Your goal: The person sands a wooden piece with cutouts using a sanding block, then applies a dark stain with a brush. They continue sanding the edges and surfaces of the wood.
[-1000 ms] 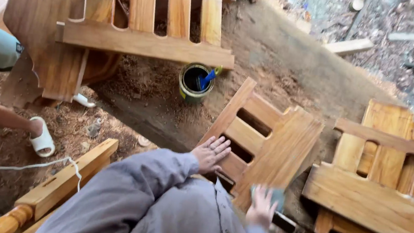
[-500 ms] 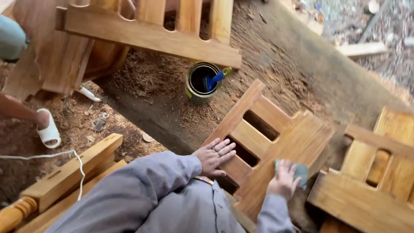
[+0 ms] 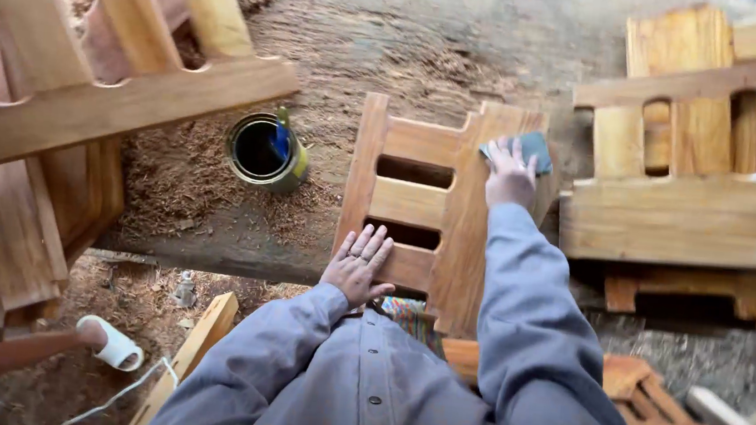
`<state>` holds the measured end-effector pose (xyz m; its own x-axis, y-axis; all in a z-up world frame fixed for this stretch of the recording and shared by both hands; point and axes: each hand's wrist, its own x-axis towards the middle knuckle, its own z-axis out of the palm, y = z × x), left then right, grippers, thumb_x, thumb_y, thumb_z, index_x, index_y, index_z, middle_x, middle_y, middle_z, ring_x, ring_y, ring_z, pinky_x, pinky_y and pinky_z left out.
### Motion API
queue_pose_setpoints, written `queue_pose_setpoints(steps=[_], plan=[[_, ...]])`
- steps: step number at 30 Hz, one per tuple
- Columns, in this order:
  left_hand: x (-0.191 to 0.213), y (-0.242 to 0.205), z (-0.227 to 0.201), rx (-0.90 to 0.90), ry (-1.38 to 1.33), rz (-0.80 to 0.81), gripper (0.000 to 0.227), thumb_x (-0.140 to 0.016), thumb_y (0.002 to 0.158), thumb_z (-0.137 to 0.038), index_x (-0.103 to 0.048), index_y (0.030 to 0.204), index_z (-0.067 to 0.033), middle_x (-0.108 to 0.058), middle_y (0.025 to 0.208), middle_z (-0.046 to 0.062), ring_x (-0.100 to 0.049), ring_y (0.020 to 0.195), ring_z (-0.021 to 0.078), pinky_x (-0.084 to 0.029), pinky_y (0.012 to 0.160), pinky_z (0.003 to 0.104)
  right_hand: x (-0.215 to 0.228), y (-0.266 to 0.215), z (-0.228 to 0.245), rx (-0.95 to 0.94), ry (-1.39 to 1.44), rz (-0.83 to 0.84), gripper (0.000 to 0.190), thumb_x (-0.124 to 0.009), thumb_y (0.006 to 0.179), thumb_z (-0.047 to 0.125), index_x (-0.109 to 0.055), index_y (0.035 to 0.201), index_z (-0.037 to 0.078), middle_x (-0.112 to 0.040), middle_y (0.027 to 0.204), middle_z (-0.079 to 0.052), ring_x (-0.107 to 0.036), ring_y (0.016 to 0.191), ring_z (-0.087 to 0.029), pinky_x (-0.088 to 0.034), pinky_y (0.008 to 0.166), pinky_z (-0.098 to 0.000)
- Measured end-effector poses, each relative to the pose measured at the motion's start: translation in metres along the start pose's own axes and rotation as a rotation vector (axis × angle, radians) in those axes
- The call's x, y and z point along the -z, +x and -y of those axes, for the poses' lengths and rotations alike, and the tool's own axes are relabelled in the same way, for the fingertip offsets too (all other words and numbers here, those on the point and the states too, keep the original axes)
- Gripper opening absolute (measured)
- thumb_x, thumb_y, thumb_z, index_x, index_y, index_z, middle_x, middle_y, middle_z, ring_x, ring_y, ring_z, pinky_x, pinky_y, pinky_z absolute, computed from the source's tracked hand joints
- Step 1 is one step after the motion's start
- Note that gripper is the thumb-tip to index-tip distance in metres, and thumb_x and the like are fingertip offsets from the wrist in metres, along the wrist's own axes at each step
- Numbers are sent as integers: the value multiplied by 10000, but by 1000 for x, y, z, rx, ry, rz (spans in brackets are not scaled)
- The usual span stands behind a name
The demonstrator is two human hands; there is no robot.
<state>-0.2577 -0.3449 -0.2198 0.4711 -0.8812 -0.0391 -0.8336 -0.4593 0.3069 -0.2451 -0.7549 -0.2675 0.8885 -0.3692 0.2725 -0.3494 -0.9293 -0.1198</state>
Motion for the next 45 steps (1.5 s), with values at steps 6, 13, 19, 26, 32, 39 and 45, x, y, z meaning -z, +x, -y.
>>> queue_pose_setpoints(steps=[6, 13, 19, 26, 32, 39, 45], plan=[[6, 3, 1, 7, 6, 86, 1003, -483, 907, -780, -184, 1655, -182, -117, 1730, 125, -104, 1582, 343, -63, 1262, 551, 58, -182, 39, 27, -87, -109, 567, -649, 934, 255, -567, 1490, 329, -549, 1557, 52, -417, 1506, -220, -273, 1245, -581], [7, 2, 0, 32, -17, 92, 919, -518, 900, -752, -253, 1635, -269, -138, 1723, 122, -125, 1574, 357, -92, 1254, 567, 36, -102, -2, 85, -114, -121, 524, -609, 951, 214, -588, 1463, 323, -594, 1507, 23, -509, 1425, -281, -401, 1148, -599], [1, 4, 0, 55, -5, 79, 930, -525, 877, -781, -274, 1627, -292, -231, 1687, 103, -168, 1564, 326, -98, 1256, 546, -23, 81, -71, -65, -16, -66, 426, -625, 1019, 252, -623, 1445, 264, -572, 1525, -13, -478, 1421, -336, -441, 1075, -633], [3, 0, 2, 44, 15, 112, 920, -504, 900, -767, -246, 1638, -284, -297, 1643, 115, -212, 1543, 331, -110, 1251, 559, 28, -44, -29, -150, -8, -108, 446, -658, 984, 270, -637, 1429, 265, -595, 1513, -7, -524, 1406, -289, -465, 1089, -529], [-4, 3, 1, 55, 45, 63, 975, -510, 861, -808, -256, 1635, -272, -311, 1619, 102, -251, 1520, 322, -125, 1249, 555, -38, 71, -83, -405, 259, -158, 346, -675, 1023, 288, -675, 1365, 331, -629, 1420, 23, -585, 1303, -257, -488, 1078, -440], [31, 30, -3, 103, -7, 263, 1127, -555, 773, -823, -184, 1650, -221, -368, 1569, 95, -301, 1490, 293, -75, 1274, 541, 14, 6, -59, -502, 358, -107, 369, -649, 1031, 243, -665, 1400, 241, -660, 1384, -17, -595, 1291, -278, -394, 1159, -447], [40, 24, -7, 125, -17, 368, 1138, -543, 768, -831, -167, 1646, -212, -332, 1585, 84, -261, 1501, 285, -40, 1280, 544, -13, 35, -72, -579, 324, -102, 322, -660, 1031, 271, -679, 1353, 280, -672, 1366, 37, -616, 1290, -227, -211, 1216, -545]])
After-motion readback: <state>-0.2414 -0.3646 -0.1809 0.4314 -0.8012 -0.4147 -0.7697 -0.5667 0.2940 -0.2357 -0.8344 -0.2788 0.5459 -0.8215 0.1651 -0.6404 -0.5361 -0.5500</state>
